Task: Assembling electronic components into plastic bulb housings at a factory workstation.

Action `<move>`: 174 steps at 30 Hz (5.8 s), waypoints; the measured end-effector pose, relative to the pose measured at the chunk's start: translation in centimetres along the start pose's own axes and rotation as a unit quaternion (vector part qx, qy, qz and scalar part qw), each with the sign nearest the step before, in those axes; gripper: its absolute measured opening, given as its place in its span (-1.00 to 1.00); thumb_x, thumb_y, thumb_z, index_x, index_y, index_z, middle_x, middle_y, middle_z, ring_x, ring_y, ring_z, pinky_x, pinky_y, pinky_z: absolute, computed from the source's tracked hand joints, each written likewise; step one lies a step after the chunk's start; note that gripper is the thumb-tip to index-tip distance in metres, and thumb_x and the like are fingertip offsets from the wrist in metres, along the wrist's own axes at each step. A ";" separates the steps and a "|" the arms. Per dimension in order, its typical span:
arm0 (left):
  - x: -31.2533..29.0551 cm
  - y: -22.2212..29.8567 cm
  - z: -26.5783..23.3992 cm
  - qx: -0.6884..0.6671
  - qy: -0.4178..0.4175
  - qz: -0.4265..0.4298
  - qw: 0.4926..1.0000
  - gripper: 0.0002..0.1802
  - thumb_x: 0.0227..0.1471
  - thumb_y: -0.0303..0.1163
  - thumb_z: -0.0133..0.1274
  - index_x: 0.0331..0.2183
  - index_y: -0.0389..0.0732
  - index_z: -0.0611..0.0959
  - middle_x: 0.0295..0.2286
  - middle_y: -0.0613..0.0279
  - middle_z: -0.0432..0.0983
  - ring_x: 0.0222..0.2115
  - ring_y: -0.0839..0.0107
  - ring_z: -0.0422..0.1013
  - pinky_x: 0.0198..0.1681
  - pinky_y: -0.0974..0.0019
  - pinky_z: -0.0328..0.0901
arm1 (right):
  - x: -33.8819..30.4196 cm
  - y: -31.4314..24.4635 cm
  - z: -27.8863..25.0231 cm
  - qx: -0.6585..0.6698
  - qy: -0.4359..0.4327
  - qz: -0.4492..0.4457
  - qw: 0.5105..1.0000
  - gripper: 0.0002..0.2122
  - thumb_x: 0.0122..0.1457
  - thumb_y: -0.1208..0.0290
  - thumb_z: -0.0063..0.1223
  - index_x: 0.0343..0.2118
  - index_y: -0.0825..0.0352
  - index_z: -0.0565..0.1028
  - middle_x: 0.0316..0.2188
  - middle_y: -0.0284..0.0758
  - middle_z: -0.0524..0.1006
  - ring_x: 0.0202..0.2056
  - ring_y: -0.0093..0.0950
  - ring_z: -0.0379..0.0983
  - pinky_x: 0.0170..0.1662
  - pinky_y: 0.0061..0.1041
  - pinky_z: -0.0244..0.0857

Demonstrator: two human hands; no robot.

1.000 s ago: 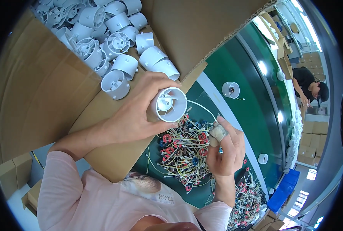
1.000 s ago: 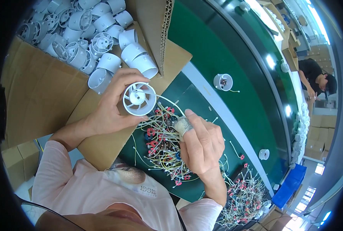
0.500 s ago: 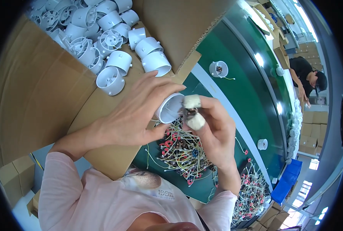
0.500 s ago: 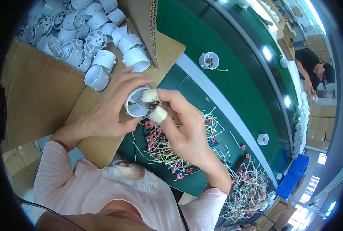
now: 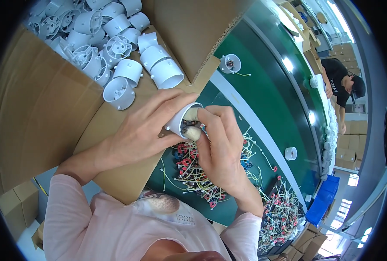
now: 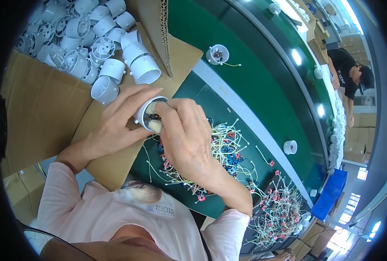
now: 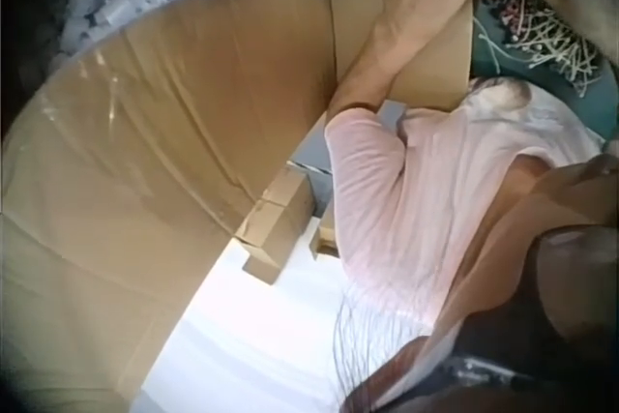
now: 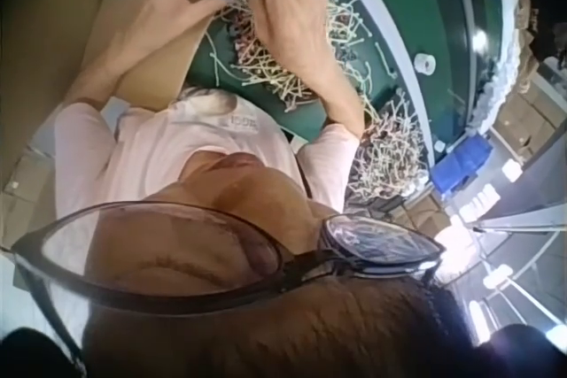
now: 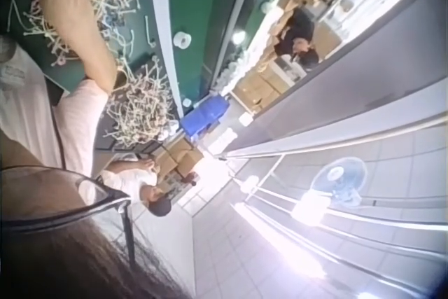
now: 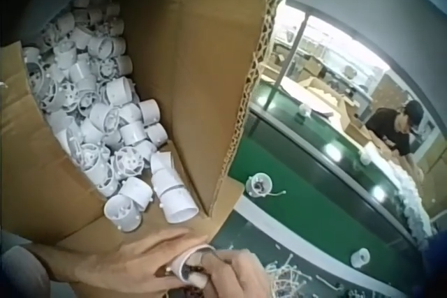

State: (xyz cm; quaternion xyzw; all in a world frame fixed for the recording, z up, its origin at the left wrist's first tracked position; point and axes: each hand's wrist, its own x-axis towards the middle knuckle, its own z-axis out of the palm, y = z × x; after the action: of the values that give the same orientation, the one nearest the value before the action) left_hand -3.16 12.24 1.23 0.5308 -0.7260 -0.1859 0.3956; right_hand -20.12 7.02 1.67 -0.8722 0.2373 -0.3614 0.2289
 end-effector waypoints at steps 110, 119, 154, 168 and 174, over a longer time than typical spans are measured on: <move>-0.3 -1.2 1.4 -0.070 -0.037 -0.017 0.997 -0.25 -0.29 -0.50 0.22 -0.01 -0.22 0.26 -0.13 0.11 0.30 -0.04 0.17 0.24 -0.01 0.26 0.18 | 1.8 -1.2 -1.5 0.428 0.091 0.183 0.881 -0.71 0.09 0.57 0.00 -0.13 0.51 0.27 -0.28 -0.14 0.48 -0.25 -0.36 0.49 -0.32 -0.59 0.40; -1.1 -0.9 2.1 -0.016 0.045 0.025 0.999 -0.34 -0.32 -0.46 0.23 -0.12 -0.24 0.30 -0.19 0.08 0.32 -0.13 0.11 0.27 -0.04 0.11 0.10 | -0.7 -0.5 -1.1 -0.095 -0.008 -0.069 0.993 -0.69 -0.11 0.69 0.10 -0.23 0.45 0.37 -0.39 -0.19 0.46 -0.49 -0.44 0.42 -0.40 -0.59 0.29; -2.0 -0.5 3.4 -0.080 0.034 0.017 0.996 -0.37 -0.32 -0.52 0.24 -0.09 -0.21 0.44 -0.17 0.09 0.39 -0.17 0.18 0.37 -0.17 0.28 0.31 | -2.3 1.3 0.1 0.163 -0.072 0.204 0.963 -0.80 -0.09 0.69 0.10 -0.34 0.44 0.41 -0.33 -0.32 0.49 -0.24 -0.54 0.42 -0.14 -0.53 0.30; 3.3 -4.4 0.1 0.563 -0.001 0.077 0.823 -0.55 -0.21 -0.52 0.09 -0.16 -0.15 0.46 -0.18 0.17 0.37 -0.02 0.17 0.19 0.13 -0.07 -0.09 | -9.6 19.1 -10.3 -0.198 0.082 0.323 0.922 -0.85 0.04 0.55 -0.01 -0.29 0.43 0.44 -0.50 -0.39 0.48 -0.45 -0.70 0.35 -0.36 -0.68 0.23; 2.6 -4.8 -0.6 0.559 0.003 0.033 0.828 -0.60 -0.26 -0.52 0.13 -0.24 -0.14 0.51 -0.21 0.23 0.40 -0.03 0.24 0.21 0.12 -0.12 -0.10 | -13.1 7.6 -11.6 -0.191 0.156 0.333 0.910 -0.84 0.06 0.57 -0.04 -0.26 0.38 0.44 -0.59 -0.42 0.44 -0.53 -0.71 0.31 -0.48 -0.68 0.19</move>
State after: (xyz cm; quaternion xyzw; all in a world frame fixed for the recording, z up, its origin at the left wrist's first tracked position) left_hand 0.00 8.18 -0.76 0.6373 -0.7219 0.2667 0.0390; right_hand -38.73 6.01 -2.15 -0.7019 0.6115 -0.3432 0.1249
